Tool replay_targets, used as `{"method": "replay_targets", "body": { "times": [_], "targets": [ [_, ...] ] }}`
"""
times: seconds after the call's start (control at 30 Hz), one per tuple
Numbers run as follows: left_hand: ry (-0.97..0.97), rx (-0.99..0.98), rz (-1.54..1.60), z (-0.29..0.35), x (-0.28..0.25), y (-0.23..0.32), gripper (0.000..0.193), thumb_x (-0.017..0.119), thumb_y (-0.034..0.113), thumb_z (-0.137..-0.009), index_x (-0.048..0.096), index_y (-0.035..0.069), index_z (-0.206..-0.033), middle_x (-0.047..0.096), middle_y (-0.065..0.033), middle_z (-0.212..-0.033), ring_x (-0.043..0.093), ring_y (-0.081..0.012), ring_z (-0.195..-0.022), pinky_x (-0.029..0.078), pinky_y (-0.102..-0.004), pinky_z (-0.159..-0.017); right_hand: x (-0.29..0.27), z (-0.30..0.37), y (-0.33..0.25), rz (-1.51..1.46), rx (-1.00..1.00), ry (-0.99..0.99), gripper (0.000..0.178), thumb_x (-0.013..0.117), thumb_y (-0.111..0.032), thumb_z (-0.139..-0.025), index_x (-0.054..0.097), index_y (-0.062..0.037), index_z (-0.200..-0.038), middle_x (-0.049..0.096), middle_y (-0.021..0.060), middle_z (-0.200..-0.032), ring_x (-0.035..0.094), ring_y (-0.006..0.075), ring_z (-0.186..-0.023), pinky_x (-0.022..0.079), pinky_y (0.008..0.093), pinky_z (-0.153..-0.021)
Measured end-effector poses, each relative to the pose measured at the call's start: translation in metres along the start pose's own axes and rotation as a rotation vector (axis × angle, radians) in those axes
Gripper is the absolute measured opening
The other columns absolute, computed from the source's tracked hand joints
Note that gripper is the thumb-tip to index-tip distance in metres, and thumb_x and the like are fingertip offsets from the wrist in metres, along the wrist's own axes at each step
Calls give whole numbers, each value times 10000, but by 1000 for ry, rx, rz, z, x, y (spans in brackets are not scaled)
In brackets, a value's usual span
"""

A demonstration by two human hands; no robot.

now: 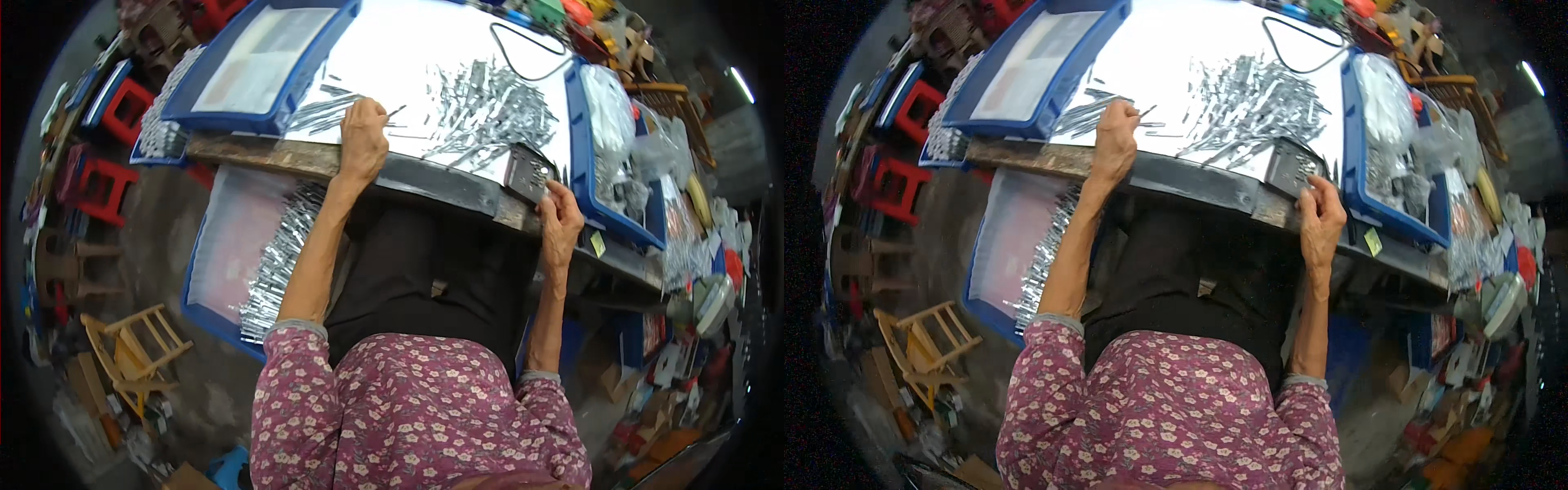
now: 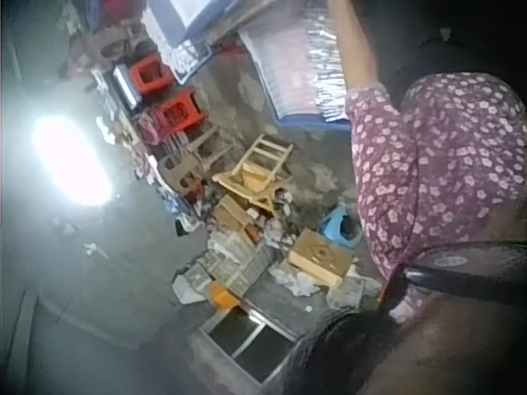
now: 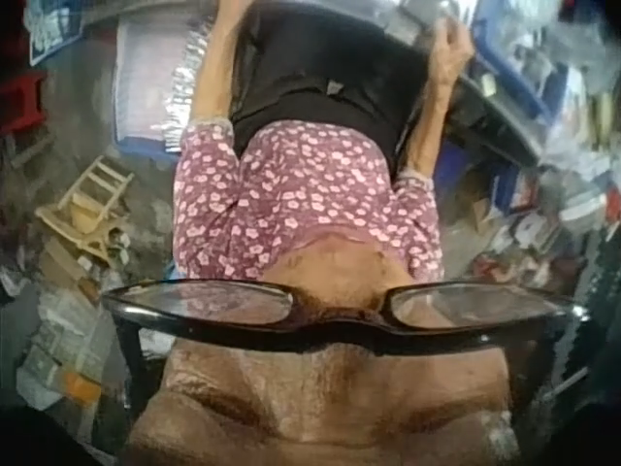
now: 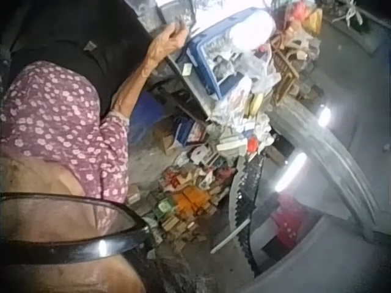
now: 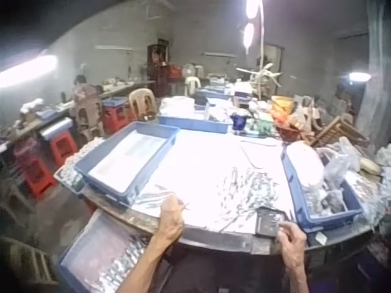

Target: Sorting small metal pins and placing them into a metal block container.

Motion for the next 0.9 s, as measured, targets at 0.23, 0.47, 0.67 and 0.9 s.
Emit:
{"method": "replay_targets", "body": {
  "times": [0.23, 0.47, 0.67, 0.9],
  "targets": [
    [-108, -302, 540, 8, 3, 50, 112, 400, 72, -847, 457, -15, -805, 507, -92, -613, 509, -173, -548, 403, -301, -509, -8, -13, 10, 160, -23, 37, 203, 510, -46, -804, 577, 30, -980, 600, 58, -782, 532, 100, -707, 431, 229, -654],
    [-213, -461, 946, 18, 12, 73, 77, 465, 71, -881, 491, 0, -895, 509, -3, -651, 391, -16, -554, 305, -153, -496, -10, -23, 24, 294, -115, 23, 172, 490, -37, -794, 577, 35, -925, 604, 85, -763, 554, 126, -675, 438, 245, -626],
    [-274, -533, 1023, 24, 16, 84, 132, 485, 60, -878, 494, -33, -972, 532, -7, -684, 400, -22, -575, 322, -155, -514, -4, -30, 14, 386, -225, -65, 151, 500, -36, -782, 570, 32, -898, 593, 137, -769, 580, 205, -679, 448, 298, -620],
    [-308, -570, 1091, 30, 24, 87, 199, 536, 124, -863, 491, -21, -990, 549, -27, -714, 367, -25, -531, 279, -157, -476, 5, -39, 14, 421, -192, -188, 105, 519, -34, -737, 544, 23, -821, 568, 187, -789, 565, 341, -743, 440, 399, -662]
  ]
}}
Point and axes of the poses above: each hand's wrist, its own z-axis away from the middle knuckle, its own x-axis out of the palm, y = z × x, the point moved 2 cm from there along -z, towards the middle knuckle
